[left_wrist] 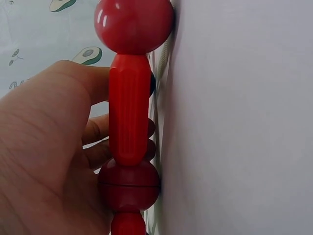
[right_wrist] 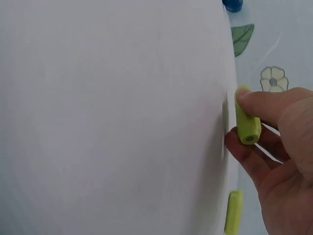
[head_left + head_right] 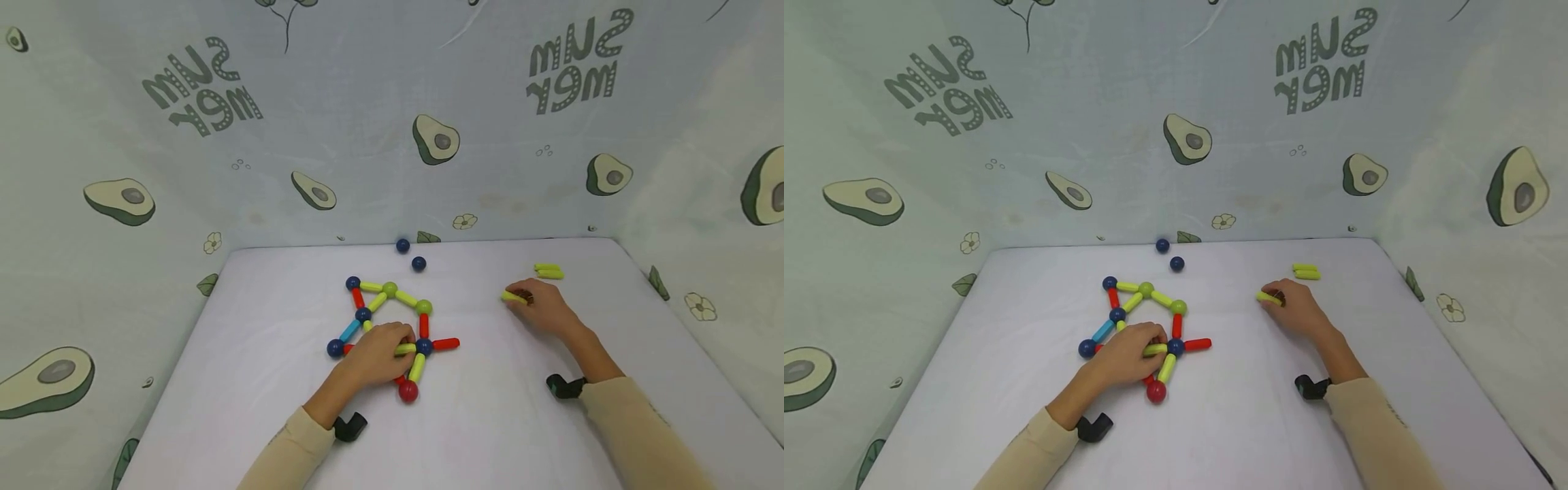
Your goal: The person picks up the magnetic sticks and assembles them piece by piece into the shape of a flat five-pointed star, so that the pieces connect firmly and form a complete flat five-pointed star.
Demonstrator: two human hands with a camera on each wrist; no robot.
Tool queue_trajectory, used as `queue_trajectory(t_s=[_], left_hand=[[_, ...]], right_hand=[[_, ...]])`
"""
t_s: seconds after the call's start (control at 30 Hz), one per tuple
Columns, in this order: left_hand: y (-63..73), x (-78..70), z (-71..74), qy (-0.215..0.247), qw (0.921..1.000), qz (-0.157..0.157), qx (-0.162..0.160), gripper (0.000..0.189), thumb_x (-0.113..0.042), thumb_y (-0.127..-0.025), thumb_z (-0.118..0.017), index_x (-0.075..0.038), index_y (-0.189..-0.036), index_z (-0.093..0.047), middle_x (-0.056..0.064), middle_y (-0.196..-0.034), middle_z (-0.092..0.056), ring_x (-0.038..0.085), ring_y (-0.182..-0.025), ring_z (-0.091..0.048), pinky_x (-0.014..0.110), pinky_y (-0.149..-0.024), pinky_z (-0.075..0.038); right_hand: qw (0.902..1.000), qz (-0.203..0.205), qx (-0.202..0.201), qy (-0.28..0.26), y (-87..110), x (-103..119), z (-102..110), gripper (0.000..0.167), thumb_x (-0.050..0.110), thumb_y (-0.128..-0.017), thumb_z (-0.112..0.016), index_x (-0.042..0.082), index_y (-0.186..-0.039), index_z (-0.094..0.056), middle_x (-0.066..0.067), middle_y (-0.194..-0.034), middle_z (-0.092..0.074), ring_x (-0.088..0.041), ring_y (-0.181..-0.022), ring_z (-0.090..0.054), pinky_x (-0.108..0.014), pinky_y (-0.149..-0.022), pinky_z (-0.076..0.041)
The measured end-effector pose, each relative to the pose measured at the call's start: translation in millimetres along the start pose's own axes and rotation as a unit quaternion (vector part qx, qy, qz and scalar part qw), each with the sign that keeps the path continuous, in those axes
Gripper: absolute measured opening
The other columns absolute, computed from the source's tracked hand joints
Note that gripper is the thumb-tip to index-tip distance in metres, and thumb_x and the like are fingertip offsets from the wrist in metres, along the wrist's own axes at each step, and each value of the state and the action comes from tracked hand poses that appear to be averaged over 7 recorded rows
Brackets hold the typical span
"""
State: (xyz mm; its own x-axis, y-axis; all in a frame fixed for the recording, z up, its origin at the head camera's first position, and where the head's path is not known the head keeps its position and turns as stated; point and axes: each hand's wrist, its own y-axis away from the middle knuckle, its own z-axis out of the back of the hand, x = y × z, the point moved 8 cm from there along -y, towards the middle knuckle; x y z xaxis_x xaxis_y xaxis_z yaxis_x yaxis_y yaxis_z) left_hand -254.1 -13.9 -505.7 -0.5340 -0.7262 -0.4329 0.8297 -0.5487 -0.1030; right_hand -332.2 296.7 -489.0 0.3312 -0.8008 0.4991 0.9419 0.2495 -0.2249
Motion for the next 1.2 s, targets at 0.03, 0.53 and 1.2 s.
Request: queue_trajectory(t_s=[0.03, 0.53, 1.2], left_hand=[[-0.1, 0.2, -0.1, 0.000, 1.0000, 0.000, 0.000, 0.014, -0.028, -0.098, -0.066, -0.020, -0.109, -0.066, -0.010, -0.088, -0.057, 0.007, -0.079, -0.053, 0.020, -0.069, -0.047], [-0.6, 0.9, 0.1, -0.012, 0.9999, 0.002, -0.008, 0.011, -0.028, -0.095, -0.067, -0.021, -0.104, -0.065, -0.010, -0.083, -0.056, 0.006, -0.074, -0.052, 0.020, -0.063, -0.044], [-9.1, -5.3, 0.3, -0.002, 0.9997, 0.013, -0.021, 0.029, -0.037, -0.095, -0.062, -0.026, -0.121, -0.061, -0.007, -0.110, -0.054, 0.009, -0.095, -0.053, 0.024, -0.079, -0.050]], right_hand=[[1.0000, 0.004, 0.002, -0.002, -0.9, 6, -3, 0.033, 0.010, -0.096, -0.072, -0.005, -0.125, -0.067, -0.024, -0.119, -0.069, -0.038, -0.107, -0.065, -0.054, -0.092, -0.055], [0.9981, 0.038, 0.017, -0.046, -8.1, 73, -48, 0.029, 0.014, -0.095, -0.075, 0.005, -0.122, -0.072, -0.010, -0.114, -0.072, -0.024, -0.099, -0.064, -0.033, -0.083, -0.056], [0.9940, 0.045, 0.057, -0.082, -20.5, 111, -80, 0.025, 0.017, -0.095, -0.074, 0.008, -0.118, -0.073, -0.006, -0.114, -0.071, -0.022, -0.103, -0.068, -0.040, -0.089, -0.057]])
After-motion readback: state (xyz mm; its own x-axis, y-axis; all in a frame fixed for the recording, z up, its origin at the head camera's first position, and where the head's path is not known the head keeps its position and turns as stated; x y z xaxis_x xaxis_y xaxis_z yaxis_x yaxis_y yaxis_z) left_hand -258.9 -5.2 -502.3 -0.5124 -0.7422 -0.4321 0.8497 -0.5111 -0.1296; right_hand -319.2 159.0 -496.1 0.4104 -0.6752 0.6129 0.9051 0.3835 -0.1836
